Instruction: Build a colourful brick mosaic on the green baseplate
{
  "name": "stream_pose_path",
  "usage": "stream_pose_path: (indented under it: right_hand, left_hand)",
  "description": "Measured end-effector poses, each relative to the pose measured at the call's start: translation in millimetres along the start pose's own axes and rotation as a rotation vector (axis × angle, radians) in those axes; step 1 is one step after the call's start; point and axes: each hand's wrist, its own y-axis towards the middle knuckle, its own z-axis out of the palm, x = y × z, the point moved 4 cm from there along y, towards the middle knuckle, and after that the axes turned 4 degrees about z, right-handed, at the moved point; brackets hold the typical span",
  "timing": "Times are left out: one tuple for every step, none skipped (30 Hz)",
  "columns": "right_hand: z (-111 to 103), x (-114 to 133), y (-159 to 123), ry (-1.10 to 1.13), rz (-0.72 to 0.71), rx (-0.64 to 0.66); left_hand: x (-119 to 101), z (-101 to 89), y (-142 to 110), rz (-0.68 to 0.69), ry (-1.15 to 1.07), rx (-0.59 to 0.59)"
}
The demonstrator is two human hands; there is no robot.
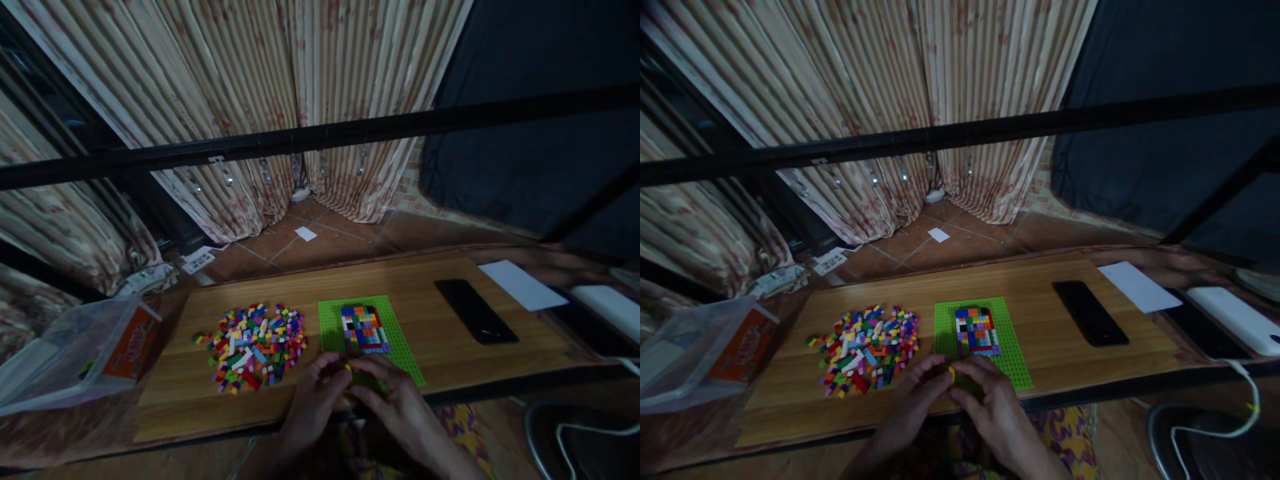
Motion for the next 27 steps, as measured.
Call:
stream_pose_path:
  right_hand:
    - [-4,-2,0,0.006,0.006,-0.010]
    - [-9,-4,0,0.007,0.010,-0.023]
    - [-14,-5,0,0.003,0.009,-0.031]
    - [-18,-6,0,-0.005,0.004,-0.030]
    - [-23,-6,0,-0.012,-0.003,-0.027]
    - [-28,-6,1,-0.019,-0.007,-0.019]
    - [-32,-7,1,-0.024,-0.010,-0.016]
    - [-37,-7,2,-0.026,-0.009,-0.019]
    - [-41,-8,3,-0.026,-0.005,-0.025]
    - [-44,-9,4,-0.023,-0.001,-0.034]
    - [-47,-10,5,-0.020,0.000,-0.040]
    - [-50,-12,6,-0.017,-0.003,-0.044]
    - [-53,-15,8,-0.011,-0.009,-0.048]
    - [-55,-18,10,-0.005,-0.016,-0.054]
    - [-59,-23,13,0.003,-0.023,-0.073]
    - [-63,-30,16,0.017,-0.026,-0.106]
    - [-68,-37,21,0.036,-0.024,-0.152]
    - [-74,-45,27,0.056,-0.020,-0.203]
    - [-79,-54,34,0.075,-0.015,-0.253]
    - [-85,-62,41,0.084,-0.012,-0.291]
    - [-88,-68,49,0.077,-0.018,-0.306]
    - [-91,-74,57,0.060,-0.028,-0.312]
    - [-93,-78,64,0.039,-0.041,-0.312]
    - [-94,-81,71,0.017,-0.050,-0.305]
    - [-94,-83,77,0.000,-0.053,-0.293]
    - [-93,-84,83,-0.010,-0.051,-0.277]
    - [-92,-86,87,-0.015,-0.047,-0.255]
  left_hand:
    - [-1,4.2,1,-0.007,-0.014,0.014]
    - [-3,8.5,3,-0.010,-0.027,0.025]
    - [-5,13.0,4,-0.010,-0.039,0.031]
    - [-6,17.6,6,-0.006,-0.052,0.033]
    - [-7,22.5,9,-0.002,-0.064,0.035]
    - [-7,27.4,11,0.001,-0.077,0.039]
    - [-7,32.2,14,0.003,-0.089,0.047]
    - [-7,37.0,17,0.003,-0.096,0.060]
    - [-7,41.4,19,0.003,-0.097,0.076]
    - [-7,45.3,22,0.003,-0.093,0.093]
    - [-6,48.2,24,0.004,-0.086,0.103]
    - [-6,49.7,27,0.008,-0.079,0.101]
    - [-5,50.1,29,0.013,-0.070,0.093]
    - [-4,49.3,31,0.021,-0.058,0.081]
    - [-3,47.1,34,0.038,-0.040,0.063]
    - [-3,43.5,36,0.066,-0.011,0.037]
    - [-3,38.8,39,0.106,0.034,0.005]
    - [-4,33.3,42,0.155,0.096,-0.029]
    - [-5,27.3,44,0.211,0.168,-0.068]
    - [-7,21.3,47,0.265,0.249,-0.105]
    - [-9,15.9,50,0.317,0.334,-0.137]
    - [-11,11.5,54,0.365,0.418,-0.161]
    - [-14,8.1,58,0.407,0.499,-0.176]
    - [-16,5.9,62,0.443,0.572,-0.184]
    - [-19,4.9,67,0.472,0.637,-0.187]
    - [-22,4.8,73,0.492,0.692,-0.184]
    - [-24,5.7,78,0.501,0.736,-0.175]
